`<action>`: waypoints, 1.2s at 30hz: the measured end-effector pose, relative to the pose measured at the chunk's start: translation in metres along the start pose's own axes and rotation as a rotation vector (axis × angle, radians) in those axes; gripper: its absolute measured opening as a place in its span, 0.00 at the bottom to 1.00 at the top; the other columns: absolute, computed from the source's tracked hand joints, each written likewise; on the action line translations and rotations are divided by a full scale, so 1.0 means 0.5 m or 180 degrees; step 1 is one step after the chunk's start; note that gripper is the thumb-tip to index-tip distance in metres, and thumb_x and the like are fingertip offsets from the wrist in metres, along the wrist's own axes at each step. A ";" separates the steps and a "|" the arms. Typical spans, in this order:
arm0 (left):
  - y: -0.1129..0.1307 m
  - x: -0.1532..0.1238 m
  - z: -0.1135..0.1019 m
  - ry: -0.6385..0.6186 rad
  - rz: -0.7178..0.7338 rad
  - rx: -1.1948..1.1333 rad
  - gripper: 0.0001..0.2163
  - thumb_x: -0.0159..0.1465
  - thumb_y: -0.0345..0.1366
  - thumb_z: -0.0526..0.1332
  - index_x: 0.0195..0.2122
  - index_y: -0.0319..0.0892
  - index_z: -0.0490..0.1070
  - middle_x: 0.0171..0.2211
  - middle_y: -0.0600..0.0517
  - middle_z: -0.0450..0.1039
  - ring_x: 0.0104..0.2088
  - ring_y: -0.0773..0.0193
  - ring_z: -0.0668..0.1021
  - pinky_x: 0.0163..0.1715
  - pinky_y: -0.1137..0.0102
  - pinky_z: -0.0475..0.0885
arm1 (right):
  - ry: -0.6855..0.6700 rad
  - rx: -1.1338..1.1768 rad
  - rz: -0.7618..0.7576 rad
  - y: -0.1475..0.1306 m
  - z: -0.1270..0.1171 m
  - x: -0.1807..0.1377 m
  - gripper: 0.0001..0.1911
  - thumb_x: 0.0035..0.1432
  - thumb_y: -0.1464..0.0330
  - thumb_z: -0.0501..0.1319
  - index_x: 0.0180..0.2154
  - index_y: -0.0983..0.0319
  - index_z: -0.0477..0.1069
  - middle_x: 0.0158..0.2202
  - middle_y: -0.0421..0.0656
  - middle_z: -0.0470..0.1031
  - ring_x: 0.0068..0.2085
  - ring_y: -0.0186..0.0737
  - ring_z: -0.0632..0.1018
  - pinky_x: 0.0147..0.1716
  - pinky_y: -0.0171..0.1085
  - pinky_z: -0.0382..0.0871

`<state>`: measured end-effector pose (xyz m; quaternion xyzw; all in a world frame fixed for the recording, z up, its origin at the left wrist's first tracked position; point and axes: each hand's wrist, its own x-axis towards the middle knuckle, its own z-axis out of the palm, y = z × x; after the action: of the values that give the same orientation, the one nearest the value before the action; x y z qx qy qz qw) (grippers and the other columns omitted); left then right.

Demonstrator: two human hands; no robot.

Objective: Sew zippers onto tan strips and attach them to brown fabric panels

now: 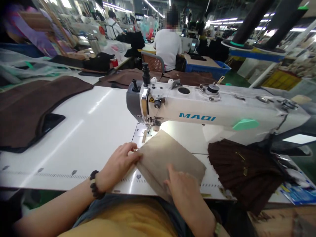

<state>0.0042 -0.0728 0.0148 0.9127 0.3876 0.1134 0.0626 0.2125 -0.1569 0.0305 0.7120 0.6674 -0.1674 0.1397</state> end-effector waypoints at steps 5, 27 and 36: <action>-0.024 0.009 -0.004 -0.0152 0.0844 0.0274 0.11 0.65 0.31 0.51 0.48 0.40 0.65 0.48 0.47 0.63 0.45 0.58 0.65 0.47 0.62 0.62 | 0.0949 -0.0050 -0.1602 -0.037 -0.008 0.014 0.35 0.47 0.66 0.65 0.56 0.52 0.55 0.55 0.47 0.63 0.53 0.52 0.67 0.48 0.54 0.62; -0.120 0.147 0.046 -0.0001 0.0553 0.0444 0.14 0.65 0.35 0.52 0.49 0.33 0.63 0.52 0.43 0.64 0.54 0.56 0.64 0.53 0.60 0.58 | 0.1072 0.0273 -0.1264 -0.069 -0.011 0.188 0.27 0.60 0.65 0.50 0.60 0.60 0.49 0.63 0.45 0.43 0.62 0.47 0.49 0.57 0.58 0.45; -0.030 0.014 -0.015 -0.0192 0.1464 -0.0626 0.11 0.66 0.33 0.51 0.47 0.36 0.63 0.44 0.45 0.68 0.42 0.61 0.71 0.43 0.67 0.67 | 0.1182 0.0425 -0.1566 -0.054 -0.004 0.189 0.26 0.63 0.62 0.42 0.61 0.62 0.46 0.63 0.43 0.44 0.63 0.39 0.48 0.59 0.54 0.42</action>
<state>-0.0033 -0.0572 0.0203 0.9694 0.1547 0.1346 0.1352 0.1906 -0.0690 -0.0072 0.5553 0.8213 -0.1067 -0.0763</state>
